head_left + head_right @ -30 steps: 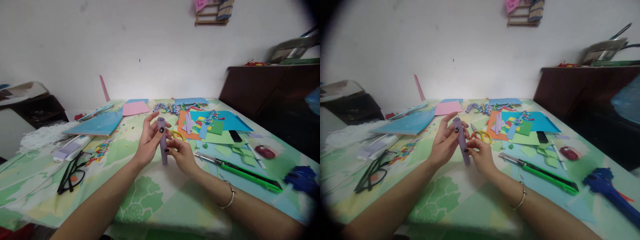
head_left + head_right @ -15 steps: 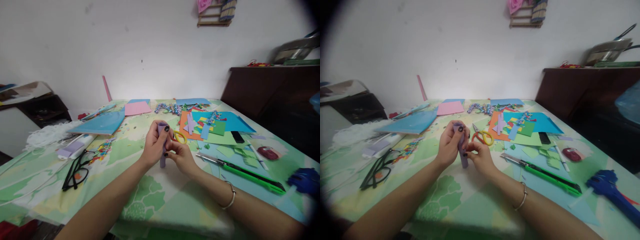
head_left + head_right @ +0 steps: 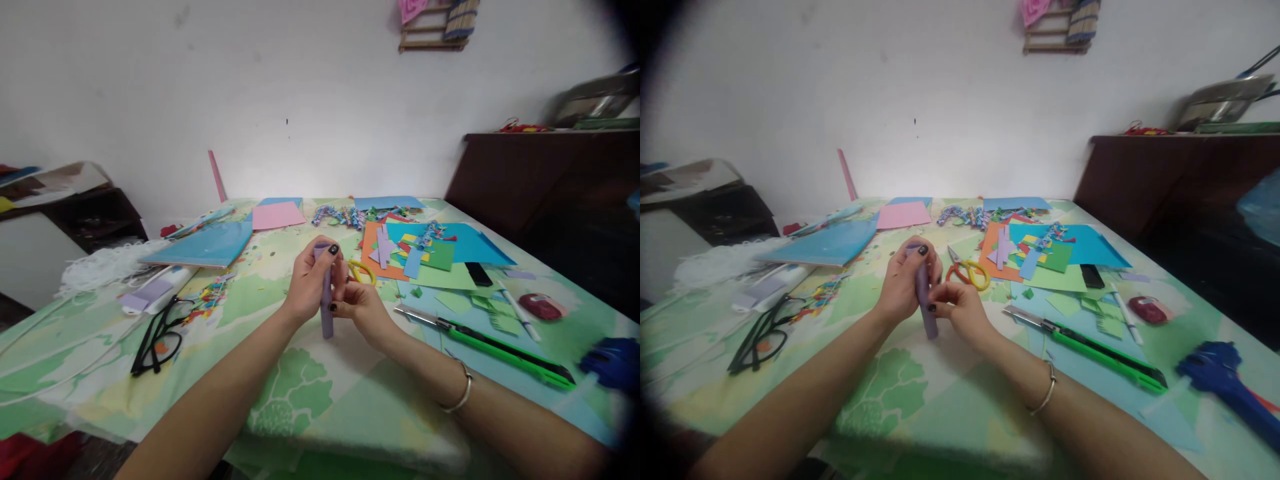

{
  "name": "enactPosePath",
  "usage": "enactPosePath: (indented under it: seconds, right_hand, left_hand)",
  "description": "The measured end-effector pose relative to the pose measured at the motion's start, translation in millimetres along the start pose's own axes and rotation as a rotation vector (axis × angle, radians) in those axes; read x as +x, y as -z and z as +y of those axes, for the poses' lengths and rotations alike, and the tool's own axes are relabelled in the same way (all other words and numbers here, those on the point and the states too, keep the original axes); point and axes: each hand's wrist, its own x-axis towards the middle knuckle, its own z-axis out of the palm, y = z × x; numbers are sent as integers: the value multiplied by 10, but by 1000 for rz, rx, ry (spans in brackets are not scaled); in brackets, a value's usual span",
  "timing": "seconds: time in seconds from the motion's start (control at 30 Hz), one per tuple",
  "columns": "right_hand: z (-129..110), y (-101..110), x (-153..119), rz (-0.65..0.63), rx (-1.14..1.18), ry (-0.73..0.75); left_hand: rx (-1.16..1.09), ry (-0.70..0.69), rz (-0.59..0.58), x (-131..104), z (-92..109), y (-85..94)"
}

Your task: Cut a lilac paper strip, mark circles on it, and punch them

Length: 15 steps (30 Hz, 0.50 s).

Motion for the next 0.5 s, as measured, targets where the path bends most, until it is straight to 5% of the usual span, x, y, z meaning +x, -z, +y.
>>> enactPosePath:
  seconds: [0.5]
  right_hand:
    - [-21,-115,-68,122,-206,20]
  left_hand:
    - [-248,381,-87,110,193,148]
